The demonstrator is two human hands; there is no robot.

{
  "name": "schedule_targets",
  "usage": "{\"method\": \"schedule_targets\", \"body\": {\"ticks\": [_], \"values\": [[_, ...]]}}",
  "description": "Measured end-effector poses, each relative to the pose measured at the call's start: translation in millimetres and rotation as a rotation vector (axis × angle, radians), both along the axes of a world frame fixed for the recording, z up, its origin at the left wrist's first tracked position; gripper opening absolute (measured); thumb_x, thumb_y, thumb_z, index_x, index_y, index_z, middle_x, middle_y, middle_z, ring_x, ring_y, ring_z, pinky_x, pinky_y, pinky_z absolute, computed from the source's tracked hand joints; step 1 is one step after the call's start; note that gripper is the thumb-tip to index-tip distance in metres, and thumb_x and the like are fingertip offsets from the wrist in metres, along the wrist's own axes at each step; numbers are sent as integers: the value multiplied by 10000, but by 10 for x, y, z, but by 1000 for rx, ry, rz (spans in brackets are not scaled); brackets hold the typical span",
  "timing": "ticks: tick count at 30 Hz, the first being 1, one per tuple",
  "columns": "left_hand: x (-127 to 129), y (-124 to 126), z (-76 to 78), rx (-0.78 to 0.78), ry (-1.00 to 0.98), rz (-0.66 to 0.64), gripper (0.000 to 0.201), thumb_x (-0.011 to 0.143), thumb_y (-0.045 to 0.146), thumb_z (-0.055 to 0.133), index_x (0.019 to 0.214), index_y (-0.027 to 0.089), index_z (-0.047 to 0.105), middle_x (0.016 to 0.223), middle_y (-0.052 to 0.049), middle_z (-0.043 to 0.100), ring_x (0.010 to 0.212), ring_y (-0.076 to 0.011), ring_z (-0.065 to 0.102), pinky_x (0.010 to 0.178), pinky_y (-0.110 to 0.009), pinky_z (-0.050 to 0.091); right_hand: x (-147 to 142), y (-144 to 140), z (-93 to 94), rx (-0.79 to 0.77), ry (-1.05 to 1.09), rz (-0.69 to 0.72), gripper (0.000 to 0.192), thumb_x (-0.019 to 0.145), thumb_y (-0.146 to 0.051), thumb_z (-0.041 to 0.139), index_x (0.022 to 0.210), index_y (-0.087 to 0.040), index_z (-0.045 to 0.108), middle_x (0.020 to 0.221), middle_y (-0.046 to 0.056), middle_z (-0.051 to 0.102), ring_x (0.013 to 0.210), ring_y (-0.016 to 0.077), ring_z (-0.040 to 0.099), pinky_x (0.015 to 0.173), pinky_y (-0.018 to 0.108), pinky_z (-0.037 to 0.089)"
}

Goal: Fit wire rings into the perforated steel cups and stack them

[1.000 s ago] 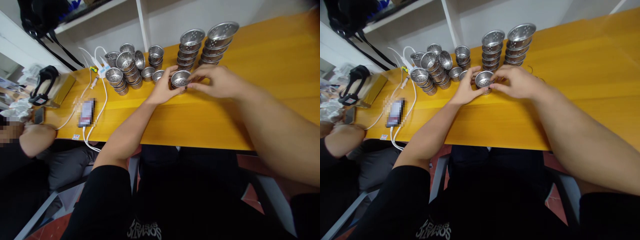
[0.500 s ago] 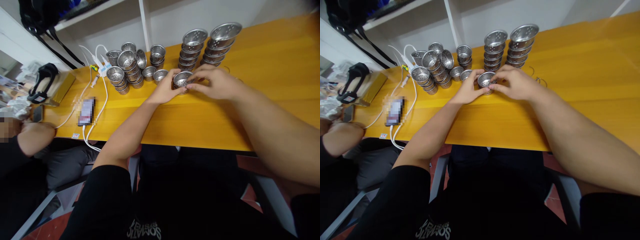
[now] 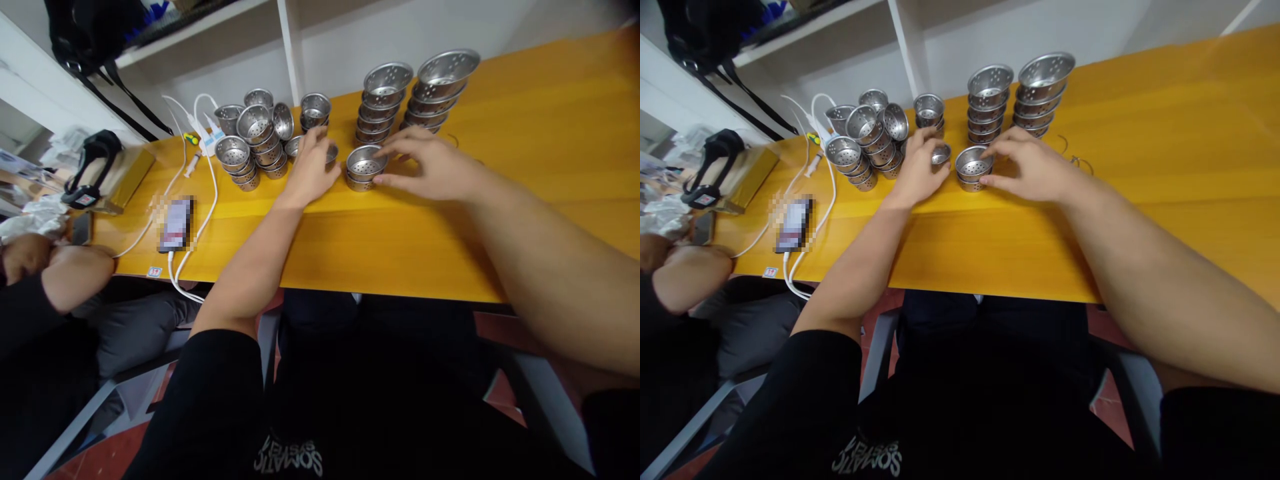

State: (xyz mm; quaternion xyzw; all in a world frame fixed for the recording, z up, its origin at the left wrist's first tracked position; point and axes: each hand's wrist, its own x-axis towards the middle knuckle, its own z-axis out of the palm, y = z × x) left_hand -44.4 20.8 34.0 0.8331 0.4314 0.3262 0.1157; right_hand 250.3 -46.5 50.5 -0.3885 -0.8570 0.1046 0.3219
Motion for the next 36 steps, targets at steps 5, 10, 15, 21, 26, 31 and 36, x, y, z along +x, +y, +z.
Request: {"method": "schedule_targets", "body": {"ticks": [5, 10, 15, 21, 26, 31, 36], "values": [[-37, 127, -170, -57, 39, 52, 187, 845, 233, 842, 964, 218, 699, 1635, -155, 533, 1591, -415, 437, 1435, -645, 283, -2, 17, -15, 2, -7, -2, 771, 975, -896, 569, 1348, -245, 744, 1340, 197, 688, 1290, 375, 666, 1184, 577, 535], [43, -26, -17, -85, 65, 112, 144, 908, 207, 741, 1028, 234, 667, 1594, -179, 537, 1583, -378, 487, 1423, -566, 335, -10, -1, -7, 20, 6, -1, 696, 999, -852, 586, 1331, -262, 747, 1347, 190, 698, 1310, 382, 665, 1198, 604, 525], [125, -250, 215, -24, -133, 77, 196, 1052, 383, 594, 1237, 317, 596, 1737, -100, 451, 1707, -292, 370, 1461, -539, 283, -52, -110, 96, 60, 80, -23, 480, 1041, -690, 651, 1438, -423, 691, 1501, 111, 653, 1429, 381, 610, 1225, 619, 531], [227, -346, 207, 134, -41, -125, 404, 1089, 522, 501, 1417, 286, 484, 1793, -126, 354, 1758, -309, 299, 1427, -548, 327, -155, -237, 192, 160, 178, -11, 685, 1064, -613, 679, 1690, -420, 479, 1572, 112, 586, 1347, 350, 669, 1077, 541, 632], [324, -262, 14, 257, -53, -250, 804, 1097, 659, 377, 1708, 286, 9, 1779, -165, 319, 1732, -313, 369, 1396, -534, 368, -195, -222, 180, 274, 209, 50, 373, 1056, -587, 706, 1396, -437, 738, 1401, 74, 657, 1307, 346, 675, 1157, 597, 585], [333, -252, -54, 264, -90, -247, 851, 1094, 758, 223, 1718, 320, -154, 1783, -139, 277, 1687, -298, 441, 1336, -484, 443, -196, -221, 178, 237, 230, -10, 358, 1072, -580, 684, 1373, -399, 753, 1353, 78, 667, 1297, 349, 683, 1158, 631, 586], [304, -189, -52, 256, -125, -265, 918, 1032, 831, 359, 1728, 312, 58, 1708, -142, 407, 1623, -337, 489, 1346, -525, 419, -221, -218, 153, 166, 183, 44, 353, 1046, -561, 708, 1374, -436, 743, 1560, 65, 545, 1449, 361, 601, 1267, 631, 517]]}}
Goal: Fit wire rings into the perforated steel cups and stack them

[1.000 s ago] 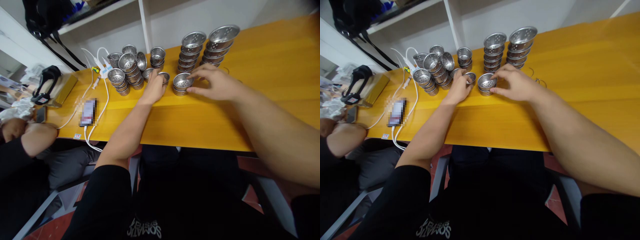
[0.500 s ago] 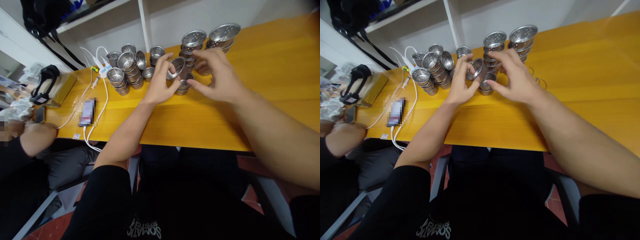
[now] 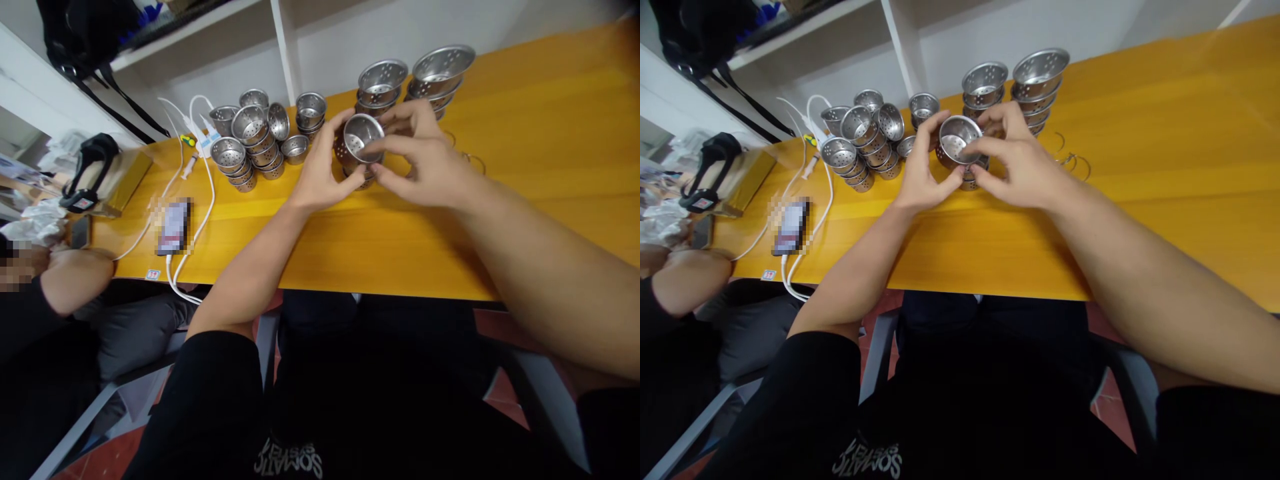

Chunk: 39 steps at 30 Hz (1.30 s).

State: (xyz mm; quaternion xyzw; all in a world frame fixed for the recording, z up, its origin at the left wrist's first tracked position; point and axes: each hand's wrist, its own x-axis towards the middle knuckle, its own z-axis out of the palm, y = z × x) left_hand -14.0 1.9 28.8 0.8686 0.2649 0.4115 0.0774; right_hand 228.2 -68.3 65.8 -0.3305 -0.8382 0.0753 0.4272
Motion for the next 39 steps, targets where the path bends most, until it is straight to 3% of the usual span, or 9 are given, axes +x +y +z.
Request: {"method": "schedule_targets", "body": {"ticks": [5, 10, 18, 25, 32, 39], "values": [[-31, 21, 47, -36, 15, -16, 869, 976, 799, 560, 1654, 316, 311, 1632, -142, 502, 1571, -368, 511, 1326, -555, 423, 30, 11, 3, -18, -30, 64, 246, 1024, -526, 726, 1216, -376, 763, 1543, 72, 551, 1449, 374, 590, 1288, 665, 484], [-36, -33, 97, -29, 45, -41, 839, 1002, 742, 573, 1664, 302, 304, 1653, -144, 476, 1593, -362, 488, 1334, -560, 418, 57, -13, 54, -65, -36, 17, 214, 1070, -541, 664, 1186, -370, 719, 1465, 71, 630, 1441, 338, 609, 1299, 620, 476], [-22, -83, 58, -51, 73, -73, 815, 1043, 727, 506, 1681, 279, 270, 1640, -141, 495, 1541, -340, 562, 1250, -537, 517, 123, 48, 88, -86, -1, 139, 243, 1060, -533, 725, 1086, -293, 695, 1533, 89, 657, 1493, 334, 601, 1292, 592, 462], [-16, -62, 14, -50, 74, -88, 819, 1058, 766, 428, 1684, 273, 239, 1626, -138, 509, 1498, -315, 609, 1218, -518, 549, 107, 79, 46, -150, 109, 176, 306, 992, -581, 815, 1003, -283, 748, 1372, 96, 720, 1361, 311, 673, 1226, 552, 515], [-17, -100, 72, -59, 58, -89, 823, 1025, 744, 522, 1655, 261, 304, 1618, -141, 531, 1525, -331, 591, 1257, -532, 525, 49, 77, 71, -274, 262, 211, 376, 851, -626, 948, 911, -281, 811, 1237, 78, 755, 1246, 288, 720, 1180, 562, 566], [-29, -89, 101, -63, 63, -59, 796, 1004, 690, 589, 1653, 297, 349, 1615, -126, 552, 1513, -338, 618, 1247, -555, 551, 13, 71, 72, -269, 284, 116, 433, 788, -708, 954, 877, -304, 826, 1235, 77, 782, 1215, 305, 739, 1172, 585, 590]]}}
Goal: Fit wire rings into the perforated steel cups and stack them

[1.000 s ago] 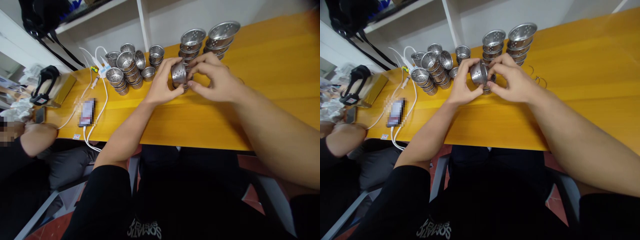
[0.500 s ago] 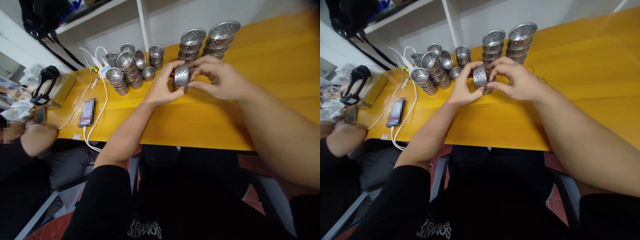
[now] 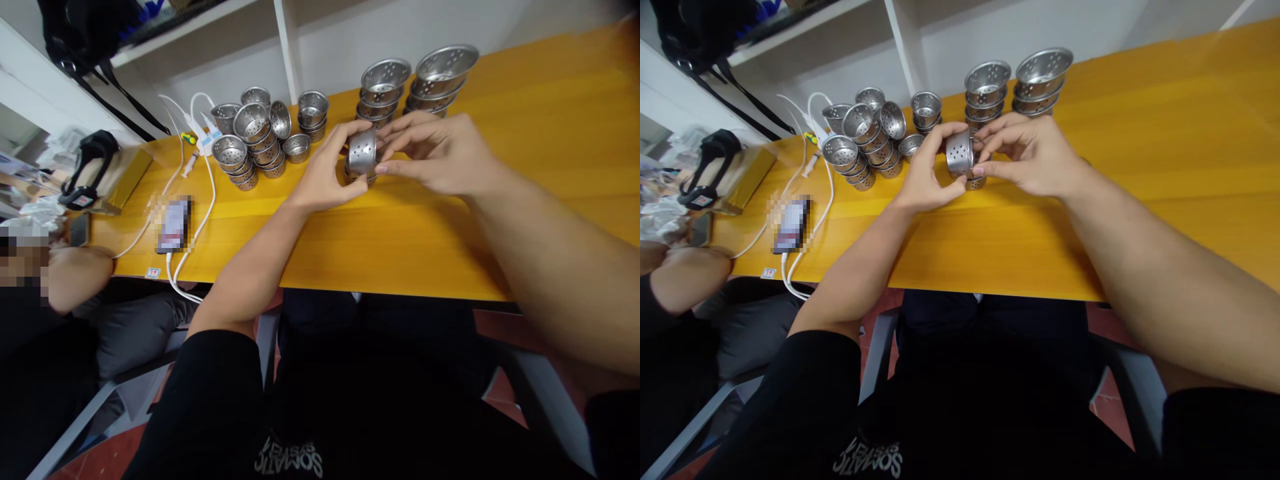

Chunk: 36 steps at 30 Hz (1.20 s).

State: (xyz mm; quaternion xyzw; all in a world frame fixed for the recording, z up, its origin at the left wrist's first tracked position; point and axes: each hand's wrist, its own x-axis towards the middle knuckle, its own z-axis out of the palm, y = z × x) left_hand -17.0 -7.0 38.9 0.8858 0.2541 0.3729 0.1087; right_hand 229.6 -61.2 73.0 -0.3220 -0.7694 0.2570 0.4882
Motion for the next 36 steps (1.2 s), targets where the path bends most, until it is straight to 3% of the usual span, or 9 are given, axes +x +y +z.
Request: {"method": "schedule_targets", "body": {"ticks": [4, 11, 16, 18, 21, 25, 30, 32, 36], "values": [[-26, 13, 9, 5, 20, -9, 830, 992, 686, 609, 1661, 284, 327, 1618, -140, 543, 1531, -351, 592, 1266, -561, 521, -46, -13, -3, 20, 4, -46, 434, 789, -714, 950, 848, -303, 821, 1231, 85, 788, 1229, 311, 736, 1187, 583, 585], [-77, 88, -44, -11, 21, 6, 893, 1004, 753, 562, 1707, 305, 245, 1629, -130, 519, 1553, -352, 565, 1291, -552, 488, 122, -28, 58, -92, 79, 141, 353, 822, -592, 980, 936, -296, 826, 1319, 59, 778, 1156, 294, 785, 1122, 594, 636], [-107, 222, -132, -5, -90, 154, 980, 1026, 840, 449, 1762, 341, 38, 1737, -146, 422, 1652, -342, 459, 1367, -551, 394, 411, 121, 32, 193, -223, -113, 352, 933, -651, 857, 965, -303, 811, 1277, 117, 733, 1312, 338, 688, 1177, 608, 560], [-96, 276, -175, -47, -170, 191, 1017, 1006, 856, 480, 1769, 362, 26, 1749, -147, 418, 1661, -342, 447, 1365, -558, 401, 587, 243, -33, 207, -394, -113, 487, 943, -785, 757, 958, -300, 801, 1265, 130, 717, 1225, 338, 702, 1087, 601, 595], [-47, 355, -259, -125, -301, 175, 1077, 974, 865, 552, 1774, 377, 21, 1733, -152, 436, 1645, -330, 470, 1342, -558, 440, 841, 465, -190, 83, -718, -83, 602, 850, -909, 743, 867, -309, 791, 1004, 107, 708, 814, 269, 681, 770, 539, 615], [34, 398, -357, -166, -329, 127, 1120, 950, 884, 578, 1770, 361, 24, 1730, -159, 419, 1633, -313, 486, 1358, -546, 423, 983, 642, -349, -82, -862, -83, 508, 806, -787, 864, 828, -289, 769, 845, 67, 709, 655, 224, 632, 586, 428, 548], [80, 348, -409, -194, -248, 90, 1128, 918, 902, 613, 1738, 315, 109, 1675, -191, 481, 1576, -326, 545, 1327, -570, 443, 761, 411, -192, 65, -711, -243, 400, 959, -667, 753, 1076, -284, 761, 1036, 96, 768, 803, 269, 694, 787, 500, 608], [89, 350, -432, -199, -207, 84, 1130, 920, 892, 625, 1730, 306, 99, 1649, -199, 509, 1556, -330, 563, 1321, -587, 442, 594, 249, -83, 93, -545, -217, 403, 1016, -626, 689, 1217, -281, 742, 1128, 108, 775, 959, 302, 750, 920, 529, 628], [119, 398, -483, -182, -193, 69, 1117, 948, 872, 601, 1731, 313, 33, 1668, -211, 499, 1553, -316, 566, 1294, -574, 477, 300, 45, 17, 159, -395, -152, 578, 1042, -656, 675, 1480, -279, 677, 1308, 138, 734, 1019, 288, 753, 1015, 519, 622]]}}
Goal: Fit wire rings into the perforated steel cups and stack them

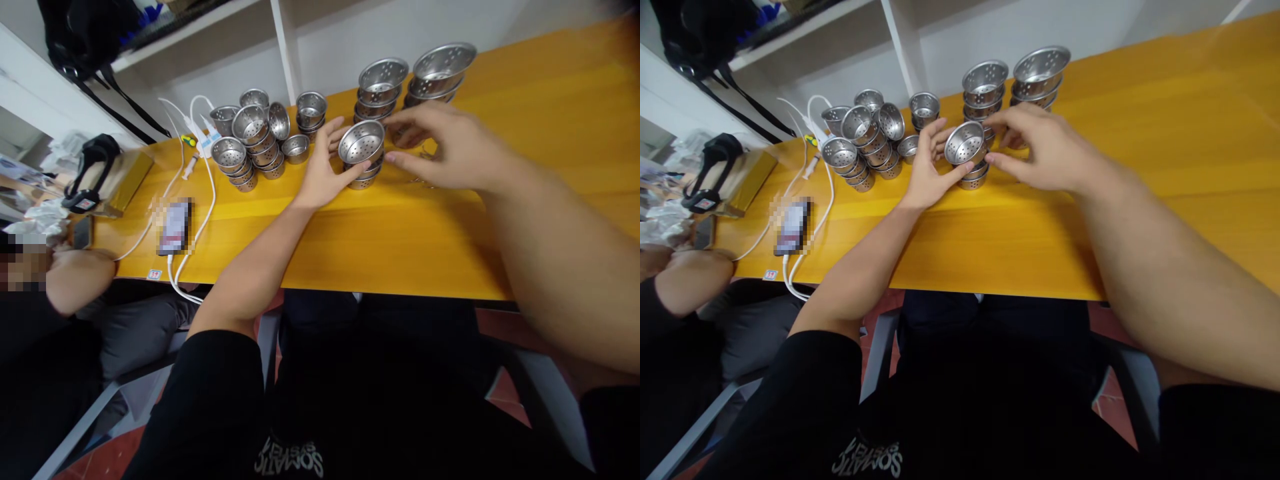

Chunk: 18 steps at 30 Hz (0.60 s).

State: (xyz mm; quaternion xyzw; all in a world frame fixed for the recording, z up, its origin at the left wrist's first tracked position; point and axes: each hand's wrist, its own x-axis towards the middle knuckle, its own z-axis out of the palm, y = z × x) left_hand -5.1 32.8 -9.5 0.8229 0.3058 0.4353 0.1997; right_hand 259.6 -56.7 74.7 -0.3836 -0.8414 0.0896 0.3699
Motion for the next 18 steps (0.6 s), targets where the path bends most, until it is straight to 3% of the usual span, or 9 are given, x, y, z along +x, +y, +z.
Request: {"method": "schedule_targets", "body": {"ticks": [6, 9, 15, 18], "values": [[34, -17, -20, 6, 13, -15, 1044, 995, 849, 536, 1721, 266, 64, 1622, -203, 546, 1538, -299, 595, 1308, -561, 471, -109, 13, -58, 26, -4, -9, 499, 1051, -715, 632, 1300, -305, 770, 1236, 120, 732, 1007, 268, 716, 993, 481, 623], [28, -34, -11, 28, 84, -29, 1009, 1006, 875, 473, 1713, 261, 97, 1668, -204, 498, 1565, -300, 584, 1318, -570, 467, -92, 34, -74, 14, -6, -16, 508, 1043, -736, 624, 1244, -294, 773, 1206, 122, 728, 988, 270, 704, 981, 488, 621], [-6, -62, 26, -9, 57, -5, 1001, 938, 903, 581, 1638, 235, 327, 1626, -201, 575, 1506, -309, 638, 1326, -588, 475, -86, 39, -82, -15, -5, -27, 497, 1043, -719, 639, 1209, -273, 780, 1155, 127, 736, 934, 268, 718, 976, 494, 617], [-10, -34, 4, -33, 85, -35, 1021, 949, 897, 567, 1659, 213, 303, 1655, -227, 548, 1531, -317, 612, 1334, -589, 456, -90, 36, -88, -46, 9, -46, 422, 1053, -653, 663, 1205, -280, 790, 1120, 109, 770, 928, 276, 744, 958, 497, 621]]}}
